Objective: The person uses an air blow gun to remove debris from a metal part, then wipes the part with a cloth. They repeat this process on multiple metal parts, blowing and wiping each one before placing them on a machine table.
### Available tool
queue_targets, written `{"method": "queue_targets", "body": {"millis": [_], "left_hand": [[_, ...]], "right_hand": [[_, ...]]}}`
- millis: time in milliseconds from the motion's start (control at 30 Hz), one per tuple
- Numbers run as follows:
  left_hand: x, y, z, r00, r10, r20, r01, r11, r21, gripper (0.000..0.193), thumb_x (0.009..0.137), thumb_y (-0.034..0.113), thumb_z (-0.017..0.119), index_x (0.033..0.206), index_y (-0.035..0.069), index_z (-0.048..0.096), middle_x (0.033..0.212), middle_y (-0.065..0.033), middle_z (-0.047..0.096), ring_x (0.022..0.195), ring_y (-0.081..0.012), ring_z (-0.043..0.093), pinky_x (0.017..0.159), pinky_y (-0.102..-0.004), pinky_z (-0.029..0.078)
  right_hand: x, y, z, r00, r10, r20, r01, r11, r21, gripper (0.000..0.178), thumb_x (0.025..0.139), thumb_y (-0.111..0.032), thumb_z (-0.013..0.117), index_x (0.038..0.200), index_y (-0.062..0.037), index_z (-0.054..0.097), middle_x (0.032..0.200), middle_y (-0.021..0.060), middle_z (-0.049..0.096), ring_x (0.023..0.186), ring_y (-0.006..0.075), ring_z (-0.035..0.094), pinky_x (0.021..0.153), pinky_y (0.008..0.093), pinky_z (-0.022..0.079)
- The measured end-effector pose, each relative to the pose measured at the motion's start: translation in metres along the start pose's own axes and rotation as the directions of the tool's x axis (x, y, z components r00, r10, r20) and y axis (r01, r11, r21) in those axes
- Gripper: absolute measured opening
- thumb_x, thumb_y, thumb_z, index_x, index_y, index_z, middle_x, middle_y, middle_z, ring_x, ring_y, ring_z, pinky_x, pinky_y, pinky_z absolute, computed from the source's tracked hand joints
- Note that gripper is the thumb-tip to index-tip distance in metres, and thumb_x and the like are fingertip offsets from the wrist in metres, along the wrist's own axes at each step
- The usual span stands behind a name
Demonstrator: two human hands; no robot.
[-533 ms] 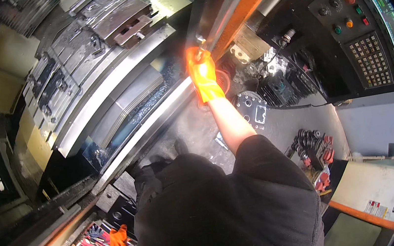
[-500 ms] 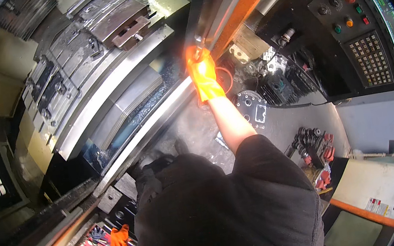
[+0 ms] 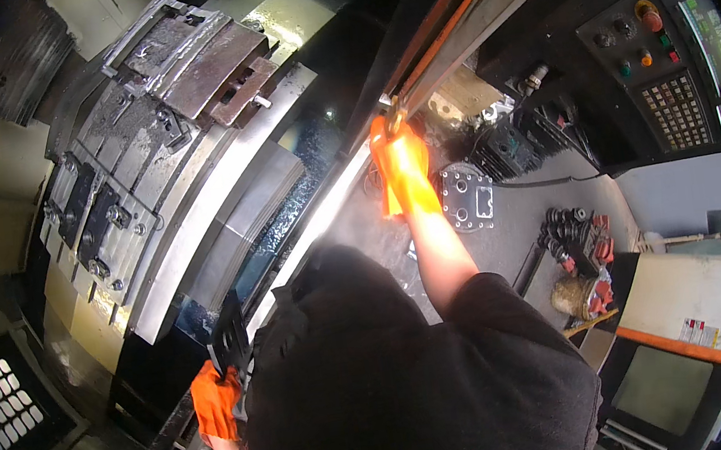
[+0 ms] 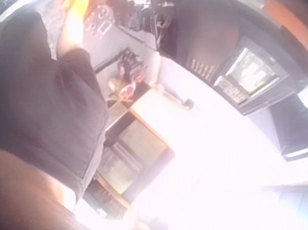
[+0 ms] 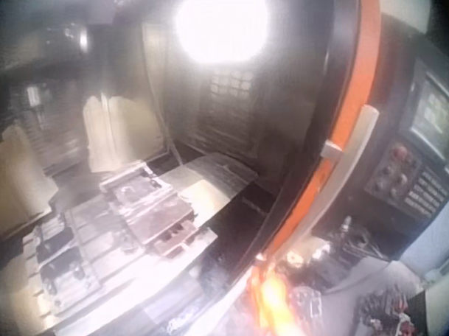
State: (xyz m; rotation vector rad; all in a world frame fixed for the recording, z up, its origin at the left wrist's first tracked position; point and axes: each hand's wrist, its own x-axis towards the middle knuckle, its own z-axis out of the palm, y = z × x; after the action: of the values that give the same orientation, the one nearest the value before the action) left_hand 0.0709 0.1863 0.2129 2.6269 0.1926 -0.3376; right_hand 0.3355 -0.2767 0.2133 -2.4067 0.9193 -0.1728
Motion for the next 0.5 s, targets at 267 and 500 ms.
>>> {"method": "queue_targets", "body": {"millis": [267,500], "left_hand": [[0.106,0.090,-0.146,0.902,0.396,0.174,-0.427,0.881,0.203,0.019,0.081,0.017,0.075,0.081,0.006,0.060,0.079,-0.0197,0.062,0.075,-0.0448,0.063,0.063,-0.0498,0.051],[0.147,0.185,-0.254,0.847,0.444,0.293,-0.531,0.724,0.439,0.013,0.073,0.009,0.074,0.083,0.006,0.067,0.075,-0.0116,0.065,0.073,-0.0371,0.068,0.072,-0.0464,0.056]], "right_hand": [[-0.014,-0.023,0.070,0.462,-0.206,0.863,-0.086,0.958,0.275,0.067,0.103,-0.061,0.054,0.104,0.0028,0.076,0.085,0.0150,0.075,0.076,0.0232,0.076,0.070,0.0364,0.062],[-0.080,-0.146,0.134,-0.487,-0.233,0.841,-0.320,0.944,0.077,0.063,0.101,-0.051,0.065,0.138,0.0001,0.060,0.122,0.0151,0.071,0.105,0.0225,0.073,0.091,0.0361,0.060]]}}
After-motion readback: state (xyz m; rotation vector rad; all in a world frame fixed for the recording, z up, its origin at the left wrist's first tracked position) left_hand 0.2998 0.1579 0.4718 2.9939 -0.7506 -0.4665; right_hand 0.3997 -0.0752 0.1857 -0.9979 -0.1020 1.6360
